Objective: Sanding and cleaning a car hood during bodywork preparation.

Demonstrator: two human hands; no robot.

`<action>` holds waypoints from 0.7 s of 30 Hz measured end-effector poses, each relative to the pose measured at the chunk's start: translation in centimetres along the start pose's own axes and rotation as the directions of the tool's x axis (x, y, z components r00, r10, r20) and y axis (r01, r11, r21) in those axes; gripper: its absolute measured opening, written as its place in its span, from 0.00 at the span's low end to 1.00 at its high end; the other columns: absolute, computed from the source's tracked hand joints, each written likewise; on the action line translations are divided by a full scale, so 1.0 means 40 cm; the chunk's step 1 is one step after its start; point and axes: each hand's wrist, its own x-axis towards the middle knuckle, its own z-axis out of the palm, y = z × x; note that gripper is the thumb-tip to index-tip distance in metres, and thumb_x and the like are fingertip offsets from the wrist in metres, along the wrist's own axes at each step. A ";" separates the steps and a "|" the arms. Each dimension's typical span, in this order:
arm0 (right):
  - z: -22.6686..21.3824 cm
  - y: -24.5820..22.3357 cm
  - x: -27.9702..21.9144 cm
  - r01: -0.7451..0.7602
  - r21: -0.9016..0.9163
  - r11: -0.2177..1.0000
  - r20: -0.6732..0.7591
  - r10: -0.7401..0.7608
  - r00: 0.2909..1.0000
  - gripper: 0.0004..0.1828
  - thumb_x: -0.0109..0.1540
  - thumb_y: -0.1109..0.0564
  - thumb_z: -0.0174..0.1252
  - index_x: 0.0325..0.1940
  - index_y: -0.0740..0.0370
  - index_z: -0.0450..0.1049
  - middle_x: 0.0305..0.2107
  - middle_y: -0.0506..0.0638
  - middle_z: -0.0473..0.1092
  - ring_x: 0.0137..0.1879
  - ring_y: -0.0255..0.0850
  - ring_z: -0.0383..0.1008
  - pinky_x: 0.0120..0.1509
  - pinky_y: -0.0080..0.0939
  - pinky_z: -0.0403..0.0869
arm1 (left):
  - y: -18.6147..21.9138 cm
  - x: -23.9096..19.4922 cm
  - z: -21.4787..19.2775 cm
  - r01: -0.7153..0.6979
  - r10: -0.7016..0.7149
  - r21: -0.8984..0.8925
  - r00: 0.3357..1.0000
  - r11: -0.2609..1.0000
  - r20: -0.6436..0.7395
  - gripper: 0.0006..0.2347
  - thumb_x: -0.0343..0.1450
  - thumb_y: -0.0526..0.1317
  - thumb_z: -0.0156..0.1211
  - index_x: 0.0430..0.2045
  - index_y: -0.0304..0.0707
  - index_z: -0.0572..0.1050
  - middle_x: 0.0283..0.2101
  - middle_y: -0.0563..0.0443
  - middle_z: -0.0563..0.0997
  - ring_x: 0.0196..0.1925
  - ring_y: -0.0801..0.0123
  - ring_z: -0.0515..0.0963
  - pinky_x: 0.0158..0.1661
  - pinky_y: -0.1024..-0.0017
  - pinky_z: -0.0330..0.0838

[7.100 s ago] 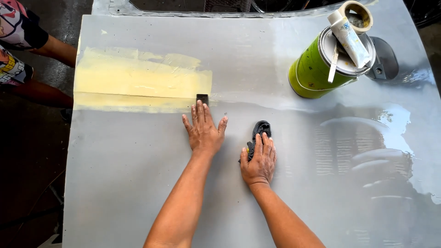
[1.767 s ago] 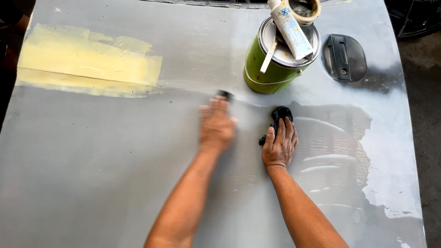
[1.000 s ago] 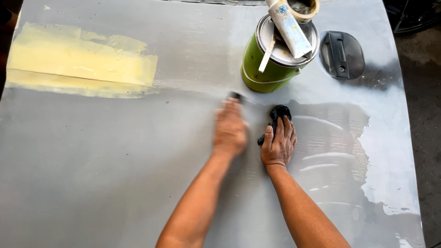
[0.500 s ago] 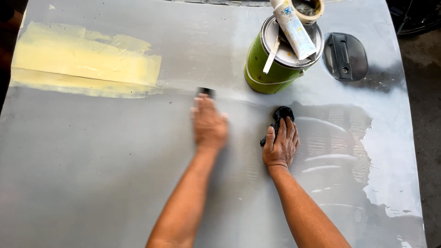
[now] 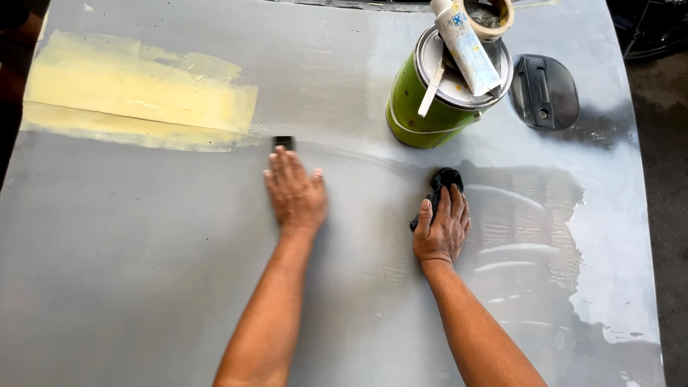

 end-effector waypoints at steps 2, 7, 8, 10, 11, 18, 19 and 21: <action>0.002 0.006 0.002 0.003 -0.008 1.000 -0.007 -0.003 1.000 0.43 0.70 0.28 0.28 0.74 0.61 0.61 0.73 0.56 0.54 0.79 0.55 0.47 0.80 0.59 0.45 | 0.115 -0.059 0.060 -0.178 0.176 -0.079 0.984 0.981 -0.035 0.30 0.79 0.51 0.36 0.73 0.27 0.46 0.78 0.36 0.43 0.80 0.51 0.42 0.74 0.53 0.33; 0.012 0.018 0.008 0.026 0.014 1.000 -0.046 -0.025 0.999 0.40 0.71 0.30 0.30 0.72 0.61 0.64 0.73 0.56 0.56 0.79 0.56 0.50 0.80 0.58 0.47 | 0.295 -0.124 0.072 -0.567 0.567 -0.069 0.796 0.821 0.210 0.28 0.78 0.50 0.35 0.72 0.32 0.45 0.78 0.42 0.43 0.80 0.55 0.41 0.74 0.52 0.32; 0.011 0.016 0.006 0.036 0.011 0.999 -0.052 -0.035 0.998 0.40 0.71 0.31 0.31 0.72 0.61 0.64 0.72 0.57 0.57 0.78 0.56 0.50 0.80 0.59 0.47 | 0.283 -0.121 0.055 -0.527 0.541 -0.119 0.814 0.841 0.211 0.29 0.78 0.51 0.36 0.72 0.32 0.47 0.78 0.43 0.44 0.80 0.56 0.42 0.74 0.52 0.33; 0.010 0.012 0.002 0.044 0.007 0.999 -0.058 -0.044 0.997 0.39 0.72 0.32 0.31 0.72 0.62 0.65 0.72 0.57 0.57 0.78 0.57 0.50 0.80 0.59 0.48 | 0.214 -0.101 0.034 -0.486 0.513 -0.171 0.830 0.857 0.216 0.29 0.77 0.52 0.37 0.72 0.33 0.49 0.78 0.43 0.46 0.80 0.57 0.43 0.74 0.53 0.33; 0.010 0.009 0.001 0.042 0.004 0.999 -0.058 -0.042 0.997 0.39 0.72 0.31 0.31 0.72 0.62 0.65 0.72 0.57 0.57 0.78 0.56 0.50 0.80 0.59 0.48 | 0.155 -0.084 0.029 -0.371 0.383 -0.107 0.915 0.922 0.126 0.30 0.77 0.52 0.38 0.71 0.29 0.51 0.77 0.39 0.47 0.79 0.54 0.44 0.74 0.53 0.34; 0.010 0.006 0.003 0.030 -0.006 1.000 -0.050 -0.031 0.998 0.39 0.71 0.32 0.31 0.72 0.62 0.64 0.72 0.56 0.56 0.78 0.56 0.49 0.79 0.59 0.47 | 0.198 -0.078 0.083 -0.305 0.300 -0.173 0.952 0.936 -0.056 0.29 0.77 0.47 0.42 0.70 0.21 0.53 0.77 0.33 0.51 0.79 0.48 0.47 0.74 0.54 0.39; 0.014 0.026 0.005 0.027 -0.008 1.000 -0.053 -0.027 0.998 0.39 0.71 0.32 0.31 0.72 0.62 0.64 0.72 0.56 0.56 0.78 0.56 0.49 0.79 0.59 0.47 | 0.253 -0.102 0.108 -0.309 0.304 -0.175 0.951 0.935 -0.055 0.29 0.77 0.47 0.42 0.70 0.21 0.53 0.77 0.33 0.51 0.79 0.48 0.47 0.74 0.54 0.39; 0.030 0.051 0.012 0.003 0.038 0.999 -0.049 -0.001 0.999 0.36 0.71 0.34 0.32 0.71 0.58 0.66 0.73 0.53 0.58 0.79 0.53 0.52 0.81 0.57 0.49 | 0.348 -0.145 0.151 -0.591 0.642 -0.284 0.755 0.755 0.134 0.24 0.77 0.42 0.41 0.69 0.30 0.57 0.78 0.40 0.54 0.80 0.52 0.51 0.76 0.54 0.41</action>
